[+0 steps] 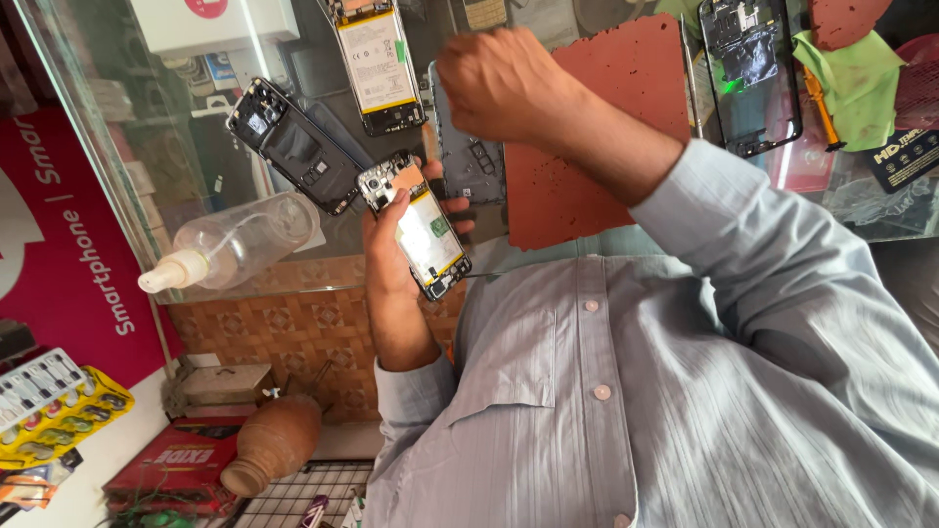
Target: The person repairs a mobile phone by removing the back cover and disconnecting internal components with a tool.
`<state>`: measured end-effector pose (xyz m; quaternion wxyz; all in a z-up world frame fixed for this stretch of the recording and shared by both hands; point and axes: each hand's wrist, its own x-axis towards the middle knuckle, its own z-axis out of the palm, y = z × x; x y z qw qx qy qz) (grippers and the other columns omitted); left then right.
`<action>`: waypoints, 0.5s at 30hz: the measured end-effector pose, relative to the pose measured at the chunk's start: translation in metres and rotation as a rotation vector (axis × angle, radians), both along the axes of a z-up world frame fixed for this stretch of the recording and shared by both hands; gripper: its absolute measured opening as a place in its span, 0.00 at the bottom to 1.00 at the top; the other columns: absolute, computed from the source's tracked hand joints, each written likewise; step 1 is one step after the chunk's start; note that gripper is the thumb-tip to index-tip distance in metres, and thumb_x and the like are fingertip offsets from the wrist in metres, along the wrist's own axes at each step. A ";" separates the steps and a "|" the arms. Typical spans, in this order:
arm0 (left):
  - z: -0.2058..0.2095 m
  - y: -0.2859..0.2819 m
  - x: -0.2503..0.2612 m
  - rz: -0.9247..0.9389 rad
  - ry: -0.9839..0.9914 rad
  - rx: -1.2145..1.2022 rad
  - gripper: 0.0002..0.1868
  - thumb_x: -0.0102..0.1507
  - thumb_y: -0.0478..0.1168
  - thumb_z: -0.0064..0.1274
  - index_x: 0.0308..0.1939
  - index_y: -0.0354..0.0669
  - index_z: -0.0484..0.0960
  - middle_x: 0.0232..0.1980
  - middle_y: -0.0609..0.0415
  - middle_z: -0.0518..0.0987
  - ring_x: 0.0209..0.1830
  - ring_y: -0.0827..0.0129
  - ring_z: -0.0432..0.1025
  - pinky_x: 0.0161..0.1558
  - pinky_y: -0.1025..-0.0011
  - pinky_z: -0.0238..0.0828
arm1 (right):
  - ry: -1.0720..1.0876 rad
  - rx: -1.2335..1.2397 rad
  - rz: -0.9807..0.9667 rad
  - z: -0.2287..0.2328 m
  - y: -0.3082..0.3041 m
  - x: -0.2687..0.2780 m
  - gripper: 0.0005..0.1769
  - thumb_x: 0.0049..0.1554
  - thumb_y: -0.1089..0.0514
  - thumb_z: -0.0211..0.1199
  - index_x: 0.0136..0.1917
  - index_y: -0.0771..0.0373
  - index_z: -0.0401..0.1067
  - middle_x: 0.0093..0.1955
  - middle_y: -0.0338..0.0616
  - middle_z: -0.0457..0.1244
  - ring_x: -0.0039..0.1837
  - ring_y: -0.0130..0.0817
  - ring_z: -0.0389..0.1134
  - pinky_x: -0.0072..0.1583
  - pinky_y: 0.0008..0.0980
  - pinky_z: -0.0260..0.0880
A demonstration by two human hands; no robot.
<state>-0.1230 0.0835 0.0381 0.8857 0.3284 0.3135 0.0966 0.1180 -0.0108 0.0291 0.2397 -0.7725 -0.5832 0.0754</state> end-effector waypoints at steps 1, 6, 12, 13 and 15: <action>-0.001 0.000 0.001 -0.001 0.013 0.023 0.27 0.71 0.44 0.44 0.72 0.36 0.67 0.66 0.41 0.75 0.49 0.44 0.78 0.46 0.47 0.81 | 0.050 -0.032 0.029 0.002 -0.006 -0.006 0.05 0.51 0.60 0.64 0.38 0.64 0.73 0.42 0.48 0.66 0.41 0.52 0.70 0.40 0.49 0.68; 0.000 0.005 0.003 0.012 0.009 0.029 0.26 0.70 0.44 0.46 0.68 0.33 0.67 0.61 0.36 0.77 0.47 0.44 0.79 0.43 0.49 0.82 | 0.102 0.016 -0.087 0.012 -0.032 -0.015 0.06 0.55 0.59 0.66 0.46 0.63 0.75 0.46 0.48 0.67 0.43 0.52 0.70 0.44 0.49 0.71; -0.002 0.009 -0.010 0.000 0.065 0.087 0.26 0.70 0.44 0.47 0.68 0.32 0.69 0.55 0.33 0.80 0.44 0.48 0.79 0.41 0.52 0.81 | -0.090 0.104 -0.175 0.004 -0.048 -0.004 0.23 0.56 0.56 0.71 0.61 0.70 0.72 0.54 0.55 0.61 0.52 0.52 0.70 0.49 0.46 0.72; -0.004 0.009 -0.010 -0.008 0.062 0.065 0.26 0.70 0.44 0.47 0.67 0.32 0.69 0.54 0.33 0.80 0.43 0.48 0.79 0.40 0.52 0.81 | -0.087 0.096 -0.172 0.001 -0.048 -0.002 0.24 0.56 0.56 0.72 0.61 0.70 0.71 0.55 0.55 0.61 0.52 0.52 0.70 0.50 0.46 0.72; -0.008 0.006 -0.009 0.028 0.058 0.051 0.25 0.70 0.44 0.47 0.67 0.31 0.69 0.54 0.32 0.80 0.45 0.47 0.80 0.42 0.51 0.82 | -0.045 0.086 -0.171 -0.006 -0.047 0.001 0.23 0.57 0.55 0.73 0.60 0.69 0.70 0.55 0.54 0.60 0.51 0.51 0.70 0.50 0.47 0.71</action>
